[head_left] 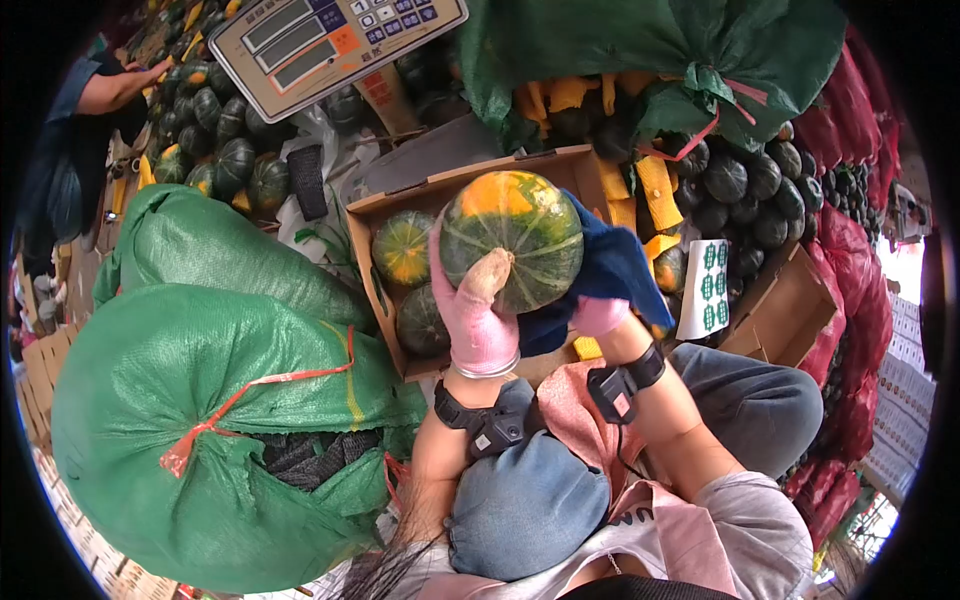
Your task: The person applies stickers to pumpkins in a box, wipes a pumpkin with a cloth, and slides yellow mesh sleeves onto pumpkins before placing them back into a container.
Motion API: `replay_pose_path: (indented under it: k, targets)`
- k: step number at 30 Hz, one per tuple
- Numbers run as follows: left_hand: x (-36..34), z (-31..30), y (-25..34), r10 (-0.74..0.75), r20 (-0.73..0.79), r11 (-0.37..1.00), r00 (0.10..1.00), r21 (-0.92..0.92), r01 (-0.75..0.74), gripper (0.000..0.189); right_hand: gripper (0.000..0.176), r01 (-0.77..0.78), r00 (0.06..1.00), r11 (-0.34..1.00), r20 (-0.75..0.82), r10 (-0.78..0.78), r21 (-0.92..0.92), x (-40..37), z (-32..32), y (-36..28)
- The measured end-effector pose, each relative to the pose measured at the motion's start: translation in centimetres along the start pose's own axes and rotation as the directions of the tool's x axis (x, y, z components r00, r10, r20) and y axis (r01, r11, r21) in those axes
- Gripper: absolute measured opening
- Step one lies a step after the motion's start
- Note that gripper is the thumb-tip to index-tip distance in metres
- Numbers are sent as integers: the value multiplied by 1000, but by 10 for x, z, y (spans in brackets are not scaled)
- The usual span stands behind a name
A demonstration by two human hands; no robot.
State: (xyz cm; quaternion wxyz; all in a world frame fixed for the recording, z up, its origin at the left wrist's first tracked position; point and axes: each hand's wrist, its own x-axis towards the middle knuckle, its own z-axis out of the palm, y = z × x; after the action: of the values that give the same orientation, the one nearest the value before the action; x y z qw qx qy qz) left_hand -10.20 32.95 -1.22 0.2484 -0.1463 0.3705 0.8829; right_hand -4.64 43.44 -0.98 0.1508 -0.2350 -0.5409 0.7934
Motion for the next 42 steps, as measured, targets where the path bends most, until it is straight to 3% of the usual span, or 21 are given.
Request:
replay_pose_path:
  k: [1,2,3,4,5,6,7,9,13,18,20,24,27,29,31,33,36,37,39,40,42]
  targets:
    - [2,2,-2,-14,7,998,1000,-59,15,64,47,202,979,929,65,-191,-311,-2,6,3]
    - [5,1,-4,-35,27,994,999,-104,38,61,44,-81,994,978,-62,94,195,-10,12,3]
    - [7,2,-4,-32,16,994,999,-108,34,61,43,-68,978,922,-159,138,382,-12,13,18]
    - [8,4,-4,-19,11,995,1000,-95,20,50,44,179,969,966,-135,-206,-187,-16,4,32]
    - [10,4,-4,-2,5,996,1000,-84,3,40,45,401,878,633,82,-471,-662,-20,-6,43]
    - [15,-1,-6,23,35,999,999,-49,-21,39,49,373,903,547,157,-400,-749,-28,1,30]
    - [18,-3,-2,94,87,989,992,102,-102,46,53,193,934,821,-155,-321,-537,-37,11,30]
    - [17,-3,2,106,118,979,987,164,-125,60,51,311,889,707,-70,-453,-636,-31,16,18]
    - [19,-11,9,212,350,885,913,327,-331,74,27,110,943,895,-240,-232,-432,-2,19,-17]
    - [22,-24,-1,142,550,954,823,146,-262,107,31,129,985,931,-65,-160,-343,12,-5,-14]
    - [23,-27,-4,72,577,941,814,230,-247,117,33,-61,995,946,-92,33,-319,10,3,-18]
    - [23,-31,-3,87,662,898,744,272,-347,118,42,228,970,808,197,-141,-544,-1,-2,-26]
    - [27,-34,7,5,648,892,762,342,-296,114,40,602,789,428,585,-189,-674,0,-7,-40]
    - [33,-36,-9,219,638,673,738,450,-588,92,30,642,765,100,627,-149,-760,-7,8,-44]
    - [33,-34,-9,235,813,235,532,484,-843,84,30,497,851,-116,509,-129,-860,-7,18,-45]
    - [13,-34,-26,22,645,374,764,703,-605,91,25,383,919,4,380,-108,-924,8,10,-47]
    - [2,-36,-36,29,665,648,746,556,-520,101,22,-248,957,804,-7,290,-541,22,-19,-40]
    - [0,-36,-33,17,694,741,720,475,-475,103,24,-276,960,873,-74,270,-402,20,-21,-39]
    - [-3,-26,-36,-24,637,801,771,473,-366,103,29,111,961,748,261,87,-655,17,-54,-25]
    - [-1,-23,-38,44,636,766,770,474,-436,104,32,-18,997,936,57,41,-351,0,-64,-4]
    - [6,-16,-38,149,638,664,756,502,-554,105,45,-220,973,975,-83,217,-30,-25,-67,10]
